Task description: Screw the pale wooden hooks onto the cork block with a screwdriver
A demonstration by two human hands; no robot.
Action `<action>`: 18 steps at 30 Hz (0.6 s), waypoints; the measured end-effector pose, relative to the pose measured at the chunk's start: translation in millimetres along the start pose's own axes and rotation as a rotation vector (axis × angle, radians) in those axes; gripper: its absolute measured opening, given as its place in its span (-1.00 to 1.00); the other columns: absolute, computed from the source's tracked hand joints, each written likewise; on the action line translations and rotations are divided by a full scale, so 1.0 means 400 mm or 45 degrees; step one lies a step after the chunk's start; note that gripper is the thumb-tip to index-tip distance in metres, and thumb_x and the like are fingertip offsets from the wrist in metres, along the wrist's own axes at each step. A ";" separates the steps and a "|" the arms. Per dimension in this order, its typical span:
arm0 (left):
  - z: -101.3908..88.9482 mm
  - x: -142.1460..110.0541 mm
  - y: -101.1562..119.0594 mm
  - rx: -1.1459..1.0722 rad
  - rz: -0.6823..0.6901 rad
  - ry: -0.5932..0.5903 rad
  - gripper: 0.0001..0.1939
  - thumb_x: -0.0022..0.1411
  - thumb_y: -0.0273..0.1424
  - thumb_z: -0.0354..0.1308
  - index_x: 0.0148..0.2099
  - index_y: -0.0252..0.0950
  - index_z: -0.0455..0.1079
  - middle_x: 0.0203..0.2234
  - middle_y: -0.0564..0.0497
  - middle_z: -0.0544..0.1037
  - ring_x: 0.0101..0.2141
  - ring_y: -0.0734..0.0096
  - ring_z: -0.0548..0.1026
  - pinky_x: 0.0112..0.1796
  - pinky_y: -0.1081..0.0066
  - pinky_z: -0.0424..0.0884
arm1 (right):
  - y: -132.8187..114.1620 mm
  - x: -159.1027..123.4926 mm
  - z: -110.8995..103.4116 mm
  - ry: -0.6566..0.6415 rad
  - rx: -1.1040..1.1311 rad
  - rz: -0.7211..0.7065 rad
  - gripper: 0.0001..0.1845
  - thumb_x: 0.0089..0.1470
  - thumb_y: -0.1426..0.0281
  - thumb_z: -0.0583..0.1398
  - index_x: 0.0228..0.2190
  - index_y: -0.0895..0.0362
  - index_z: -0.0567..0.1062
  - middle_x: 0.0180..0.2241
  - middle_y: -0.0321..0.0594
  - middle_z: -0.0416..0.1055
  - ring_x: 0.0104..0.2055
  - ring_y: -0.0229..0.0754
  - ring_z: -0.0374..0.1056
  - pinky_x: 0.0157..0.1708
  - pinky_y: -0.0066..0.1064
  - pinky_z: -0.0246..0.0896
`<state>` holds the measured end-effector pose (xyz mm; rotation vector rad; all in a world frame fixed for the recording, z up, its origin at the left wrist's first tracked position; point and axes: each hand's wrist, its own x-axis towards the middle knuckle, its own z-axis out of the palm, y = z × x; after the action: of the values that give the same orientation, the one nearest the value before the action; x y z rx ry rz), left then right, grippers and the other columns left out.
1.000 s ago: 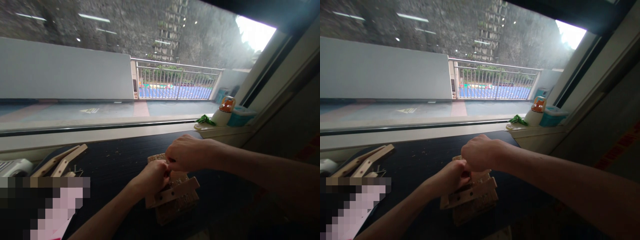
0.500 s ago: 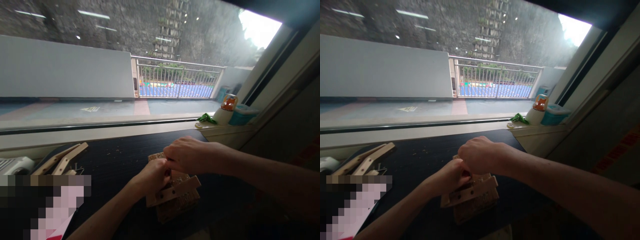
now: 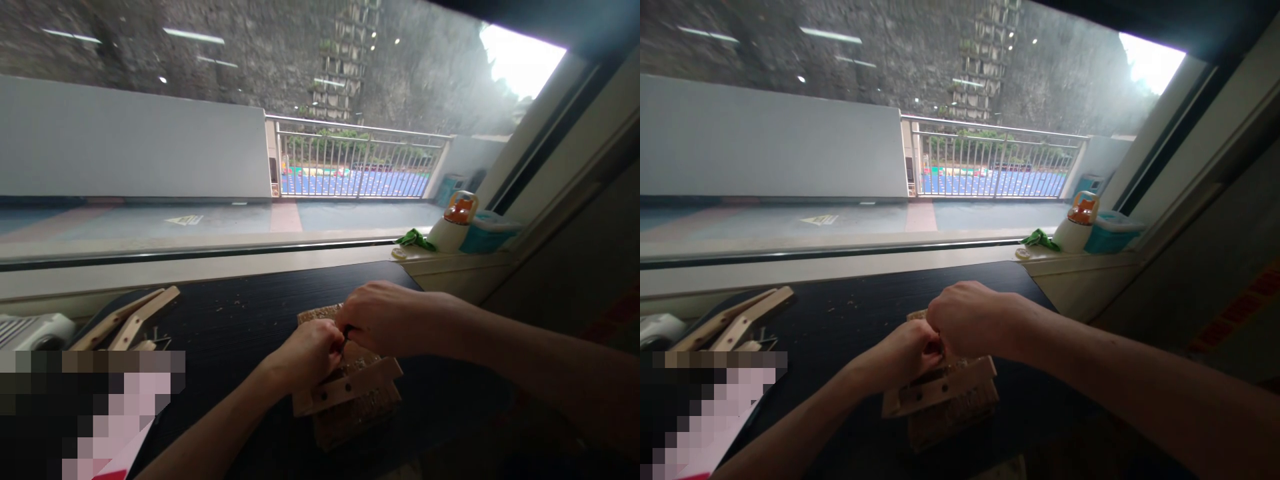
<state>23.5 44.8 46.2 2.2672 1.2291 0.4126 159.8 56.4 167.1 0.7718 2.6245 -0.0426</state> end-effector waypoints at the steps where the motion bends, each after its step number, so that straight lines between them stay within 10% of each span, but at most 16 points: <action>1: -0.002 -0.001 0.001 -0.003 0.003 -0.009 -0.83 0.01 -0.56 0.03 -0.55 -0.36 0.39 -0.65 0.11 0.33 -0.55 0.53 0.26 -0.53 0.54 0.13 | 0.002 -0.002 0.001 0.011 0.007 0.000 -0.78 0.03 0.51 0.11 -0.37 0.19 0.57 -0.39 -0.12 0.54 -0.30 -0.18 0.41 -0.41 -0.43 0.06; 11: -0.081 -0.048 0.005 -0.151 -0.051 -0.057 -0.72 0.16 -0.43 -0.04 -0.26 -0.34 0.51 -0.40 0.03 0.53 -0.41 0.44 0.42 -0.39 0.53 0.29 | -0.003 -0.024 -0.007 0.037 0.027 0.056 -0.76 0.00 0.51 0.10 -0.39 0.18 0.58 -0.40 -0.11 0.53 -0.32 -0.15 0.40 -0.39 -0.40 0.07; 18: -0.162 -0.262 -0.090 0.095 -0.354 0.546 -0.68 0.22 -0.26 -0.05 -0.17 -0.25 0.50 -0.23 -0.01 0.57 -0.20 0.29 0.49 -0.14 0.41 0.38 | 0.000 -0.020 0.006 0.085 0.078 0.083 -0.77 0.00 0.51 0.09 -0.42 0.13 0.56 -0.41 -0.15 0.52 -0.32 -0.15 0.39 -0.34 -0.39 0.11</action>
<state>-89.5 -7.7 76.6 2.0864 1.7711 0.7842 166.8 51.8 168.0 0.8935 2.6698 -0.0810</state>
